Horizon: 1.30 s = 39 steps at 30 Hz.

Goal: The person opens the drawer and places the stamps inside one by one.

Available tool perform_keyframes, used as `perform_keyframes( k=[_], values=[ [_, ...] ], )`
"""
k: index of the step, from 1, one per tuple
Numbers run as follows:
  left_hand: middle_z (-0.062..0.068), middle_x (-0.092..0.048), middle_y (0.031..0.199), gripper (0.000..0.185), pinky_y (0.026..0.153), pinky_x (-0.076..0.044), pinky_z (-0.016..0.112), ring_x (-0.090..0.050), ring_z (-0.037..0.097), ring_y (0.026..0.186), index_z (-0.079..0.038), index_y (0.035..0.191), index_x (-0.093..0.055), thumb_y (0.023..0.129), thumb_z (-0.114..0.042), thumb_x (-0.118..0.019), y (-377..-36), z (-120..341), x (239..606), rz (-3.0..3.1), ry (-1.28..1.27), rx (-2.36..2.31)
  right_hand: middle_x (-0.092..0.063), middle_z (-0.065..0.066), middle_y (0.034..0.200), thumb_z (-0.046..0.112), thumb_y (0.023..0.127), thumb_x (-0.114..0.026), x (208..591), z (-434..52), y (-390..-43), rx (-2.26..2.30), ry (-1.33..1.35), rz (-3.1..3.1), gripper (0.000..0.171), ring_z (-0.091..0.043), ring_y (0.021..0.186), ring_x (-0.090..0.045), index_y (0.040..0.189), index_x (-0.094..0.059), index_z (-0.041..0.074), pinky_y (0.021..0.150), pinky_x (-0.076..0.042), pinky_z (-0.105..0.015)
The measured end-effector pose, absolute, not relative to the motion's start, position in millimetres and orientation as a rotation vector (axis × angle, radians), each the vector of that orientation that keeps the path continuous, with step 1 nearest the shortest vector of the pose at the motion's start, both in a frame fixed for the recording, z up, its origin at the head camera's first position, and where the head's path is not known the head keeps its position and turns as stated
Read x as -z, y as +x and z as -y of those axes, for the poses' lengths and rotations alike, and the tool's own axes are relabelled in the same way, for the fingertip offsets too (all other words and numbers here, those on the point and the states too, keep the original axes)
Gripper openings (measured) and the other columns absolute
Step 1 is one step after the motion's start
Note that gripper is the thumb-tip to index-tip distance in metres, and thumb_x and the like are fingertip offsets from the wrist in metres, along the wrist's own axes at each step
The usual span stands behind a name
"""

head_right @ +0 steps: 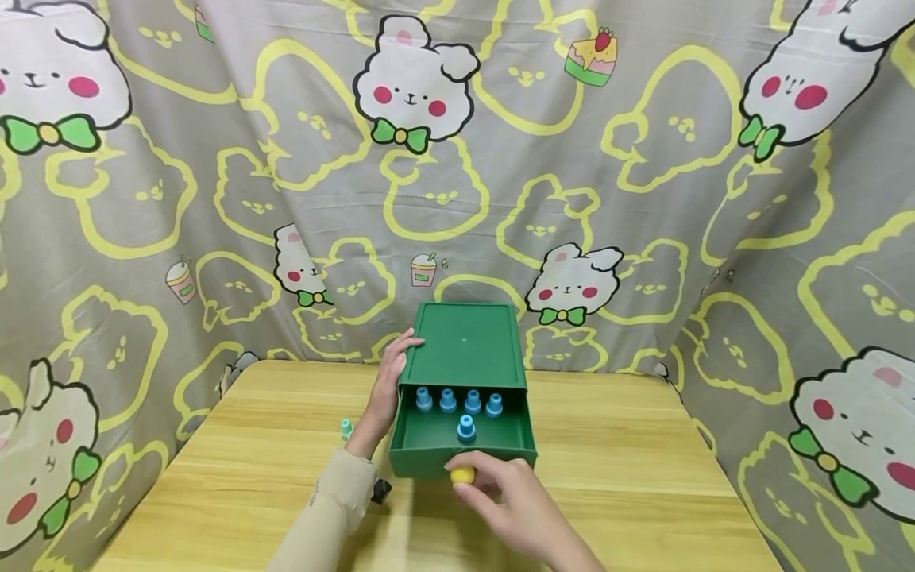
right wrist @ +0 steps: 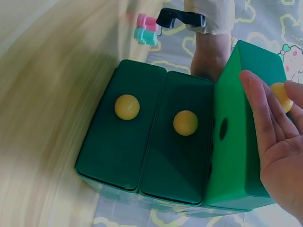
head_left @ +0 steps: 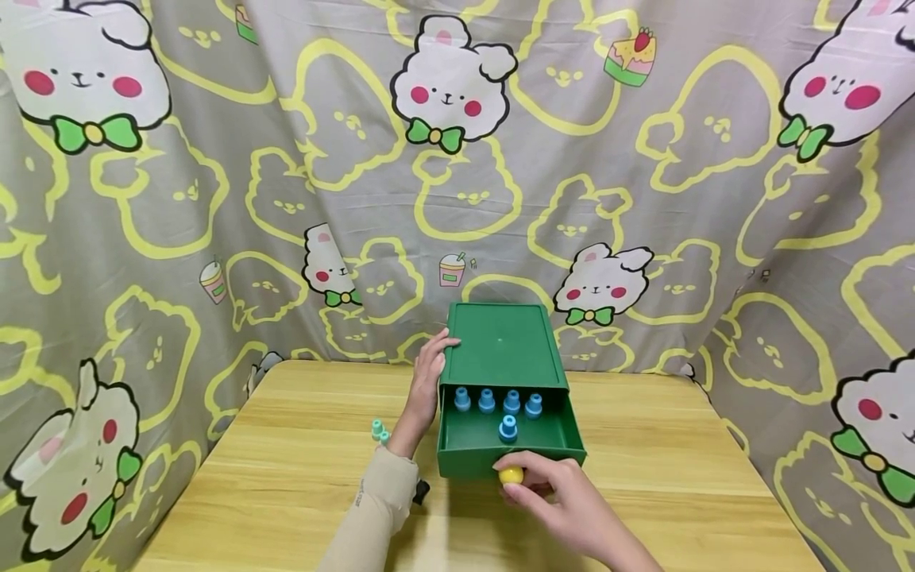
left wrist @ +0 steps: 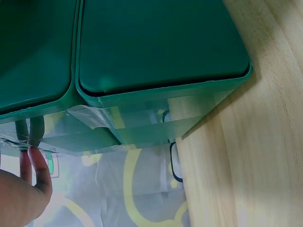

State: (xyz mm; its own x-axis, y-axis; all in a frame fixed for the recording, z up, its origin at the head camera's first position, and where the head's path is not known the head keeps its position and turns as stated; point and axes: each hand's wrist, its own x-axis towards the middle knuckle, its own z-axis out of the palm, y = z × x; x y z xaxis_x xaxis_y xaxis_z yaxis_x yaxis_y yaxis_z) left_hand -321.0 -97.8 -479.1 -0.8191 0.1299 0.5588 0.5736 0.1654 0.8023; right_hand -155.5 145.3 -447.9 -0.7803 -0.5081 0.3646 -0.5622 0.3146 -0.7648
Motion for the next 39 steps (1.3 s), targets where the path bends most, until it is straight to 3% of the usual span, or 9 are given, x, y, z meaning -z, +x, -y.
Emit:
perform_keyframes(
  k=[14,21,32,39],
  values=[
    [0.005,-0.037,0.165,0.039,0.121,-0.009,0.061,-0.027,0.029,0.154,-0.018,0.139,-0.061,0.112,-0.025,-0.033,-321,98,479,2.074,-0.673,1.692,-0.076,0.011,0.084,0.020,0.102,-0.067,449,-144,-173,-1.526,0.959,2.543,0.020,-0.004,0.076,-0.073,0.121,-0.070,0.015,0.069,-0.059,-0.027],
    [0.012,-0.038,0.164,0.038,0.120,-0.004,0.064,-0.028,0.034,0.154,-0.011,0.137,-0.062,0.111,-0.018,-0.035,-323,96,480,2.022,-0.693,1.725,-0.078,0.007,0.088,0.026,0.103,-0.065,447,-144,-183,-1.545,0.966,2.522,0.023,-0.004,0.078,-0.073,0.121,-0.070,0.014,0.070,-0.059,-0.027],
    [0.005,-0.038,0.165,0.040,0.122,-0.002,0.064,-0.028,0.029,0.154,-0.017,0.138,-0.061,0.112,-0.026,-0.032,-321,96,479,2.061,-0.668,1.700,-0.079,0.004,0.089,0.025,0.104,-0.064,447,-144,-195,-1.572,0.931,2.551,0.022,-0.007,0.078,-0.074,0.123,-0.069,0.018,0.071,-0.060,-0.029],
    [0.006,-0.038,0.164,0.039,0.121,0.003,0.066,-0.027,0.031,0.154,-0.016,0.137,-0.062,0.111,-0.023,-0.034,-323,96,480,2.050,-0.673,1.716,-0.079,0.004,0.089,0.025,0.105,-0.062,449,-144,-203,-1.574,0.953,2.538,0.024,-0.008,0.079,-0.075,0.125,-0.069,0.013,0.072,-0.061,-0.030]
  ],
)
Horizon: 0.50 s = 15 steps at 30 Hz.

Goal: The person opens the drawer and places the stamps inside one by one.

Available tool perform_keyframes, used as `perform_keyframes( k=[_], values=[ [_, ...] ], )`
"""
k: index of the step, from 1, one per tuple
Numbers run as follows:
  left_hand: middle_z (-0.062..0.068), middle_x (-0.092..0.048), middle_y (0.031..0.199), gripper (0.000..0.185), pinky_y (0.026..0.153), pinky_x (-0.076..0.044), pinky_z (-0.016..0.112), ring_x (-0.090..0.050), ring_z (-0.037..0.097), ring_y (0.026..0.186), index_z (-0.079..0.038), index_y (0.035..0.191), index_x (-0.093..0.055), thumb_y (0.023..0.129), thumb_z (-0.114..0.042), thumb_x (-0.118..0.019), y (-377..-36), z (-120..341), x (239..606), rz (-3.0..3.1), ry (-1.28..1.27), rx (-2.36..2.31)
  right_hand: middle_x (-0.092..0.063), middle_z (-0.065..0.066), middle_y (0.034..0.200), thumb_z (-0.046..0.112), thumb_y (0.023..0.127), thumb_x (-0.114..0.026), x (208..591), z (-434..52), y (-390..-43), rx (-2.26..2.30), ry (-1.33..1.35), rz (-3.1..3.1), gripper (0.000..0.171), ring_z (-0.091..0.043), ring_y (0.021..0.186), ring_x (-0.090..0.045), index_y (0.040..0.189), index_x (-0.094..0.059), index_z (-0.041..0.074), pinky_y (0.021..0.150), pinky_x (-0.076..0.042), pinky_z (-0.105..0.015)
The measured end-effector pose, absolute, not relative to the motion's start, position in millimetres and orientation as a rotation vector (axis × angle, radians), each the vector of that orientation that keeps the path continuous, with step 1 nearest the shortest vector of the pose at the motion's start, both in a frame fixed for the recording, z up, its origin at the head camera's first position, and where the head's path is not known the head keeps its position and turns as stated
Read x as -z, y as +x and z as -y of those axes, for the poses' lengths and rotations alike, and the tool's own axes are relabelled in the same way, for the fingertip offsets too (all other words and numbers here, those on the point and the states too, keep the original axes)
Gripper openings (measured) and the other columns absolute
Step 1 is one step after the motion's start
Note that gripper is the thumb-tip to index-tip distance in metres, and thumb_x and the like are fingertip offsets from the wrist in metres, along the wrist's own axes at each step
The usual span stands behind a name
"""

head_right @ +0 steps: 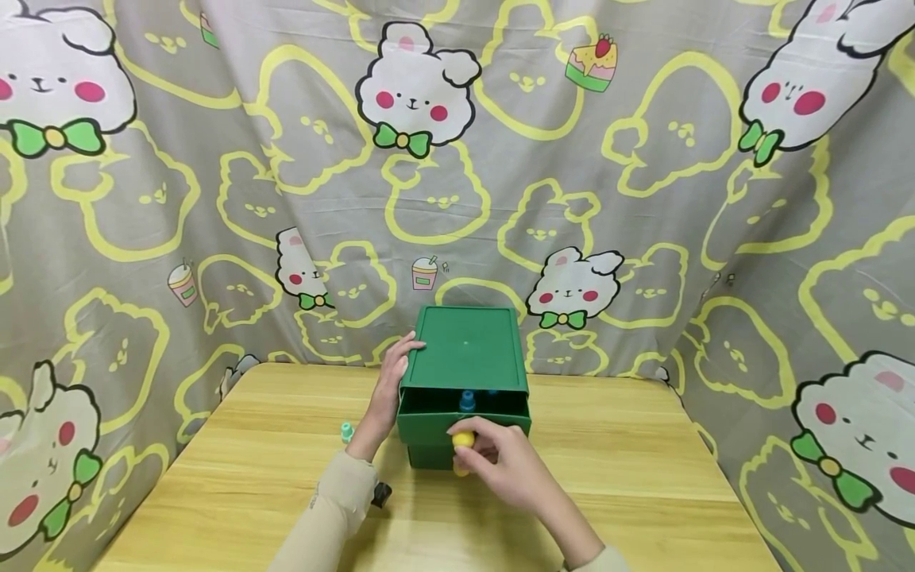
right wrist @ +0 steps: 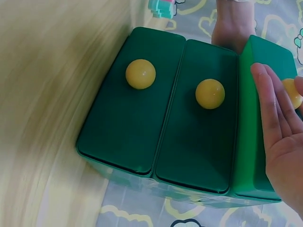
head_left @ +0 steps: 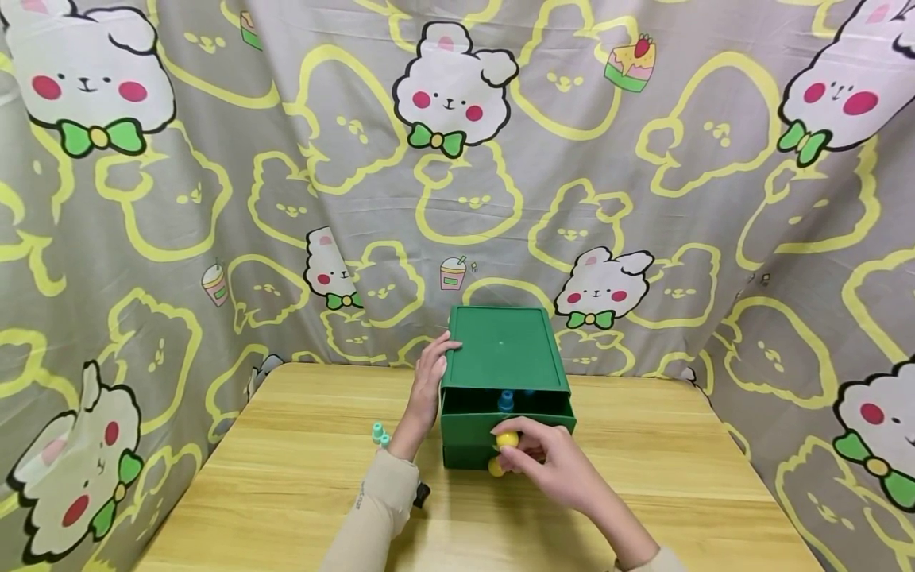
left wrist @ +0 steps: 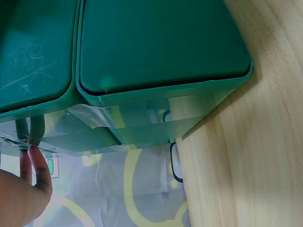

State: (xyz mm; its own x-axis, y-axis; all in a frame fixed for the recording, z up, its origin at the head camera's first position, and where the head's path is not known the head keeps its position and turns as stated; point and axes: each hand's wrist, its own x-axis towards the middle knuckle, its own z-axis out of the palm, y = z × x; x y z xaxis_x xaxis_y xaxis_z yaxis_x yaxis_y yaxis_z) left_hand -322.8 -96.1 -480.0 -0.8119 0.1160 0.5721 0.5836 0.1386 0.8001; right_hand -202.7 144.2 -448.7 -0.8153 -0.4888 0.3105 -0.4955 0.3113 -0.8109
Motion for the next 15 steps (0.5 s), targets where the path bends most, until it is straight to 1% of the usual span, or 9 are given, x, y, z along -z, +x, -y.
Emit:
perform_keyframes(
  k=[3,8,13,15],
  values=[
    [0.006,-0.038,0.165,0.039,0.121,0.001,0.066,-0.027,0.031,0.154,-0.016,0.137,-0.062,0.111,-0.024,-0.034,-323,96,481,2.051,-0.673,1.728,-0.079,0.003,0.088,0.023,0.105,-0.062,449,-144,-205,-1.586,0.953,2.533,0.024,-0.008,0.079,-0.075,0.125,-0.068,0.011,0.073,-0.062,-0.030],
    [0.005,-0.037,0.165,0.040,0.122,-0.002,0.064,-0.027,0.029,0.155,-0.018,0.138,-0.061,0.111,-0.028,-0.033,-322,97,481,2.077,-0.666,1.723,-0.078,0.001,0.088,0.027,0.105,-0.062,451,-144,-210,-1.588,0.936,2.536,0.027,-0.009,0.080,-0.075,0.124,-0.068,0.009,0.073,-0.061,-0.029],
    [0.002,-0.037,0.166,0.040,0.123,-0.002,0.063,-0.026,0.028,0.155,-0.019,0.139,-0.060,0.111,-0.030,-0.034,-321,97,480,2.091,-0.663,1.724,-0.078,-0.010,0.090,0.027,0.104,-0.063,452,-143,-213,-1.595,0.923,2.533,0.027,-0.009,0.079,-0.075,0.124,-0.068,0.009,0.073,-0.061,-0.029],
    [0.002,-0.036,0.166,0.040,0.123,-0.002,0.063,-0.026,0.028,0.155,-0.019,0.139,-0.060,0.111,-0.030,-0.034,-322,97,479,2.087,-0.662,1.729,-0.078,-0.013,0.091,0.027,0.104,-0.063,451,-143,-215,-1.599,0.921,2.528,0.027,-0.009,0.079,-0.075,0.124,-0.068,0.010,0.073,-0.062,-0.029]
  ],
)
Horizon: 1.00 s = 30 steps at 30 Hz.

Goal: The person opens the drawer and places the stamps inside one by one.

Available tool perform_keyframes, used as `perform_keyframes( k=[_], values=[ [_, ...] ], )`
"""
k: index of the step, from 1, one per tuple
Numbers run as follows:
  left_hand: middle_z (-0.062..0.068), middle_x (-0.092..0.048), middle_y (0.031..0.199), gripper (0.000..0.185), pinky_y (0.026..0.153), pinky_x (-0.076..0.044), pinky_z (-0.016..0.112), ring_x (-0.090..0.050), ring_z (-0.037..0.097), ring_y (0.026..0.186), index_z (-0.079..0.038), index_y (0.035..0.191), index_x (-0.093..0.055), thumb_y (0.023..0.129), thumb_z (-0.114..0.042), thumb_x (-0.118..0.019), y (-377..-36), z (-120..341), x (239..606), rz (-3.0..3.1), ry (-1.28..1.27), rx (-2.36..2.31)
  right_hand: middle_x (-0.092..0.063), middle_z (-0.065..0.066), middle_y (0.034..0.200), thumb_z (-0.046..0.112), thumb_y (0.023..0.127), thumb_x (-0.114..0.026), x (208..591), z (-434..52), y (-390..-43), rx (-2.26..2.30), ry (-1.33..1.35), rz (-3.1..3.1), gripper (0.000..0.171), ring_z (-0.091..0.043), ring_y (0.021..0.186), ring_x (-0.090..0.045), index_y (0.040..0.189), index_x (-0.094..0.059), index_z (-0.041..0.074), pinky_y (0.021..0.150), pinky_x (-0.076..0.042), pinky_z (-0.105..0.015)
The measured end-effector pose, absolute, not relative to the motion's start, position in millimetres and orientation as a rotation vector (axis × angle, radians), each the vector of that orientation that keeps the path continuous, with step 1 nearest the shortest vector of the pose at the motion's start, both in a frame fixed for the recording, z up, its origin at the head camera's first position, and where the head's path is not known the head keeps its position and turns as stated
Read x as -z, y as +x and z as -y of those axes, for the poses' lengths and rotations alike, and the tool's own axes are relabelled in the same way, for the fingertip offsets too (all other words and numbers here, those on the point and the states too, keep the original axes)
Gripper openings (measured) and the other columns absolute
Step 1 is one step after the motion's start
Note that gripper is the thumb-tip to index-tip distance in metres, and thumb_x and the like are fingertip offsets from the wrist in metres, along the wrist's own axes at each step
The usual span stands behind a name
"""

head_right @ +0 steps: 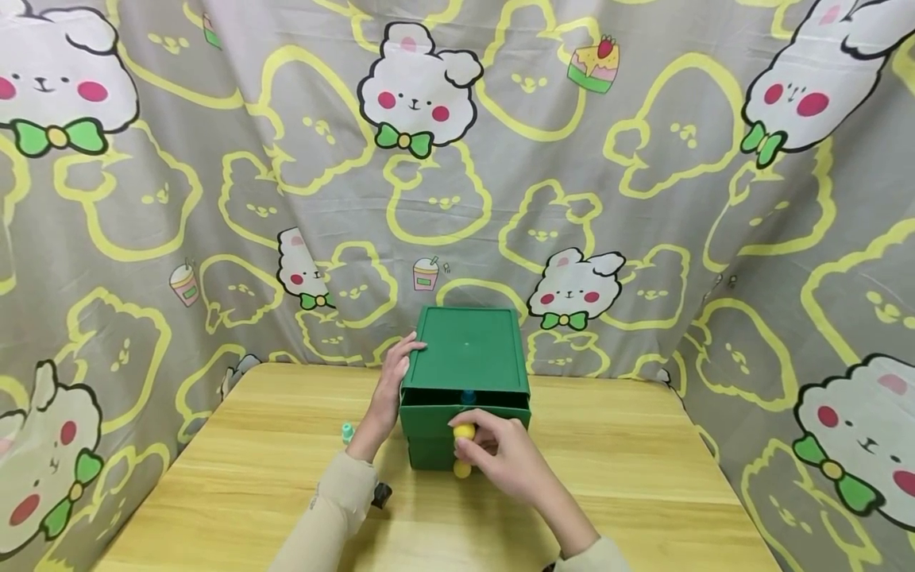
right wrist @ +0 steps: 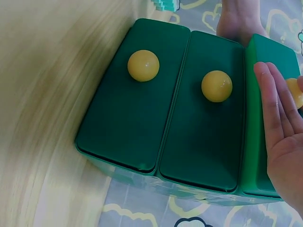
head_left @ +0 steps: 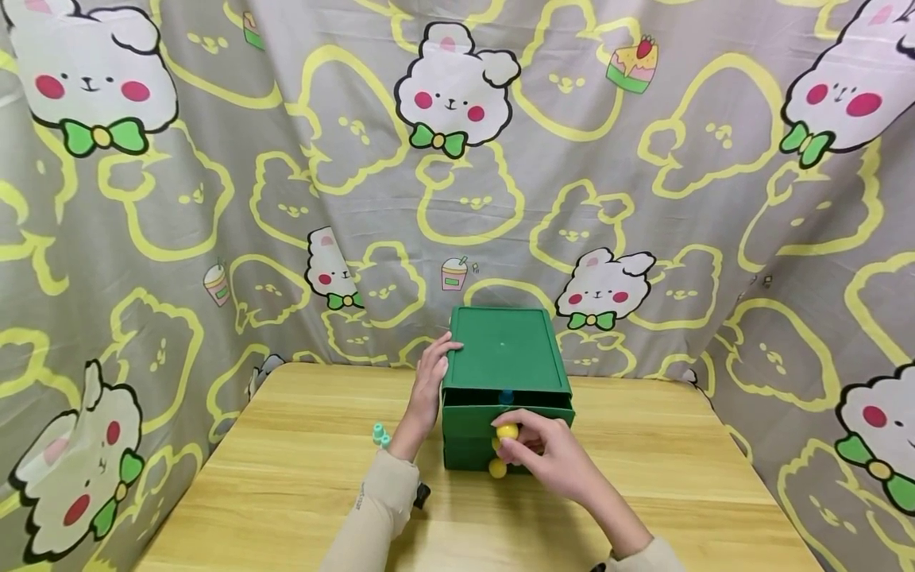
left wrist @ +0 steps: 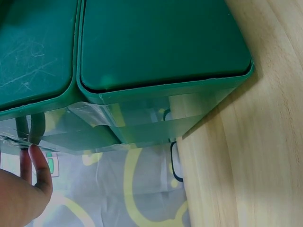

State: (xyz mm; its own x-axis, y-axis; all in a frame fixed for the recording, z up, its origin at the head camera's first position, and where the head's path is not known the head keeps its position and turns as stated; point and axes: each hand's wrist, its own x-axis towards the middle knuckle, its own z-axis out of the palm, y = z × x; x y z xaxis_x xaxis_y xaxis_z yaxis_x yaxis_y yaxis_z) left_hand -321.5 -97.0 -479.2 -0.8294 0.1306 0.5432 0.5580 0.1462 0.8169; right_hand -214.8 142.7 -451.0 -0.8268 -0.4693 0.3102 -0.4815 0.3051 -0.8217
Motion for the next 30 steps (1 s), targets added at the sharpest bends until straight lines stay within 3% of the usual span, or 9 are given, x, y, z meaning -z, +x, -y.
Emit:
perform_keyframes(
  k=[10,14,30],
  values=[
    [0.011,-0.035,0.166,0.041,0.122,0.000,0.065,-0.026,0.031,0.155,-0.016,0.139,-0.060,0.111,-0.030,-0.033,-322.2,96.1,476.9,2.063,-0.678,1.738,-0.077,-0.013,0.090,0.027,0.105,-0.063,451.7,-143.2,-219.5,-1.613,0.920,2.518,0.027,-0.015,0.080,-0.076,0.124,-0.068,0.009,0.073,-0.062,-0.029],
    [0.007,-0.035,0.166,0.041,0.122,-0.001,0.064,-0.025,0.030,0.155,-0.018,0.139,-0.060,0.111,-0.031,-0.033,-322.1,96.4,477.3,2.073,-0.675,1.731,-0.077,-0.013,0.089,0.025,0.105,-0.063,452.7,-143.2,-220.4,-1.619,0.935,2.500,0.026,-0.018,0.079,-0.076,0.124,-0.068,0.009,0.073,-0.062,-0.030],
    [0.010,-0.037,0.165,0.039,0.121,-0.005,0.064,-0.026,0.034,0.155,-0.011,0.138,-0.061,0.110,-0.020,-0.035,-321.3,96.1,478.4,2.029,-0.683,1.773,-0.077,-0.009,0.087,0.022,0.105,-0.063,454.7,-141.7,-223.5,-1.639,0.952,2.458,0.025,-0.010,0.076,-0.074,0.124,-0.067,0.007,0.071,-0.062,-0.031]
  ],
)
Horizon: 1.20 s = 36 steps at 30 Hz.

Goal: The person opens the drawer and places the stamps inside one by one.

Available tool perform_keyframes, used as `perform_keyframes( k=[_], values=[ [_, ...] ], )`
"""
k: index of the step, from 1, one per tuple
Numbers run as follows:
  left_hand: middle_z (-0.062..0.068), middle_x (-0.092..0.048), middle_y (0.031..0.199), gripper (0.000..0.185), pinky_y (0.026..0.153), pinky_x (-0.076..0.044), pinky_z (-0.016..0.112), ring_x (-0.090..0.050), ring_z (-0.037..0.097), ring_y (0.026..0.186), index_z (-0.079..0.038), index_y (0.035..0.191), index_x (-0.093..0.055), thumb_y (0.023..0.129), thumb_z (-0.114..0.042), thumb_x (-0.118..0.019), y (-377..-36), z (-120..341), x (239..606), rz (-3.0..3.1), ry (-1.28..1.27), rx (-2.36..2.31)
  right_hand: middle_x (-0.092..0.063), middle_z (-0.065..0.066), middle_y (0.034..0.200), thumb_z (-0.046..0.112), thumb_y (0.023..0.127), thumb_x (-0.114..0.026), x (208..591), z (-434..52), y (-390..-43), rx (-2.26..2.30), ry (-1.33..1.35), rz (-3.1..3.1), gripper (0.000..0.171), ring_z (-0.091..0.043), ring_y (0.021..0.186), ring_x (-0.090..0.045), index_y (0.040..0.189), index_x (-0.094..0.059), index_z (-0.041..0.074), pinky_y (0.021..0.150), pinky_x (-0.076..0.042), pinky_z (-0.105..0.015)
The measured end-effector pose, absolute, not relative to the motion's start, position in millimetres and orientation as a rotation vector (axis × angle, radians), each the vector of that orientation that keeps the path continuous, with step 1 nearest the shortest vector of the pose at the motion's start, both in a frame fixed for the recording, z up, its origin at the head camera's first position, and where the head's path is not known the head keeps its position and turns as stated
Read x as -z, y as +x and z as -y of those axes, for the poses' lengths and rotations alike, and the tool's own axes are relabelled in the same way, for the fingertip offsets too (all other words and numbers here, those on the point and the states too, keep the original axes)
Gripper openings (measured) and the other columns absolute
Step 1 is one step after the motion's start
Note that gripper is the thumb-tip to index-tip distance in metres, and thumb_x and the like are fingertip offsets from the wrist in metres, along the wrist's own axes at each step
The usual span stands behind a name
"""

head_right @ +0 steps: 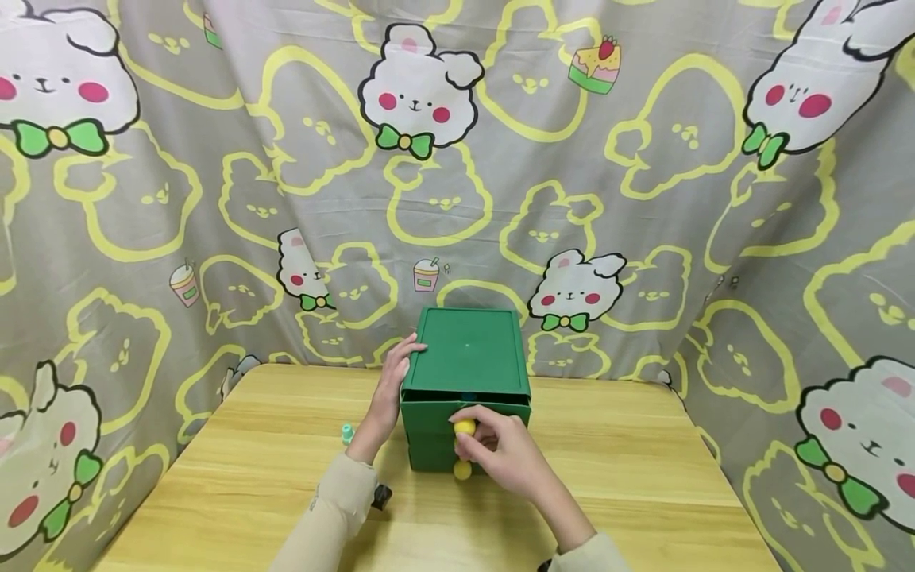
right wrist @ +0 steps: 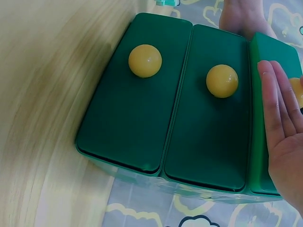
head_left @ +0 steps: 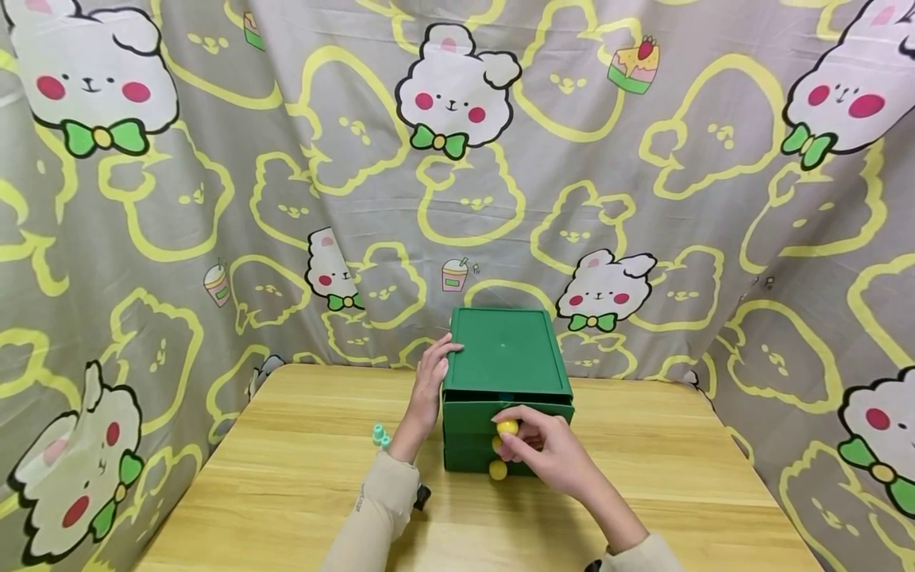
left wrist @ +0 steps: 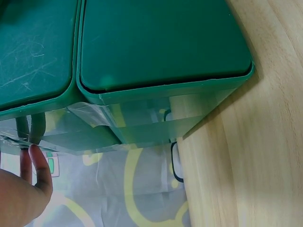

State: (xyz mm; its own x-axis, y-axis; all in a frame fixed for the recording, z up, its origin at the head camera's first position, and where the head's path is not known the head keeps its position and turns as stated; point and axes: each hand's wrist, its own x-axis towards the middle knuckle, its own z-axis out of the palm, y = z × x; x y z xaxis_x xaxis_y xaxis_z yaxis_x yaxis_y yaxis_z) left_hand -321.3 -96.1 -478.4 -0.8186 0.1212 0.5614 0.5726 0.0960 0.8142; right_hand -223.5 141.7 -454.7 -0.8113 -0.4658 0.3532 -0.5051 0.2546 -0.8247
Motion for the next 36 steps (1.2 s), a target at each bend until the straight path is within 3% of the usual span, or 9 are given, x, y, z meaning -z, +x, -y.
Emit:
perform_keyframes(
  k=[9,14,25,36],
  values=[
    [0.004,-0.037,0.165,0.039,0.121,-0.008,0.061,-0.028,0.029,0.154,-0.018,0.139,-0.061,0.112,-0.026,-0.033,-322.1,97.6,479.6,2.066,-0.670,1.722,-0.078,-0.007,0.087,0.022,0.104,-0.063,455.6,-141.0,-225.9,-1.648,0.954,2.443,0.025,-0.025,0.078,-0.076,0.124,-0.067,0.007,0.071,-0.062,-0.032],
    [0.007,-0.036,0.166,0.040,0.121,-0.007,0.062,-0.027,0.030,0.155,-0.018,0.139,-0.060,0.112,-0.028,-0.033,-322.0,97.7,480.7,2.071,-0.676,1.711,-0.078,-0.006,0.087,0.024,0.104,-0.063,456.4,-140.9,-227.2,-1.647,0.946,2.442,0.025,-0.026,0.077,-0.076,0.124,-0.068,0.008,0.070,-0.062,-0.032],
    [0.001,-0.037,0.165,0.039,0.121,-0.009,0.060,-0.028,0.028,0.155,-0.021,0.139,-0.060,0.112,-0.029,-0.033,-318.5,98.5,481.3,2.084,-0.672,1.694,-0.078,-0.010,0.089,0.023,0.104,-0.064,455.8,-140.4,-227.7,-1.666,0.929,2.462,0.027,-0.020,0.078,-0.076,0.125,-0.067,0.007,0.071,-0.062,-0.031],
    [0.004,-0.039,0.165,0.038,0.121,-0.010,0.059,-0.030,0.029,0.154,-0.019,0.138,-0.061,0.112,-0.026,-0.034,-321.2,98.3,482.7,2.064,-0.684,1.679,-0.078,-0.012,0.087,0.023,0.104,-0.064,456.5,-140.9,-231.6,-1.677,0.923,2.458,0.027,-0.024,0.077,-0.076,0.125,-0.067,0.007,0.071,-0.062,-0.031]
  ],
)
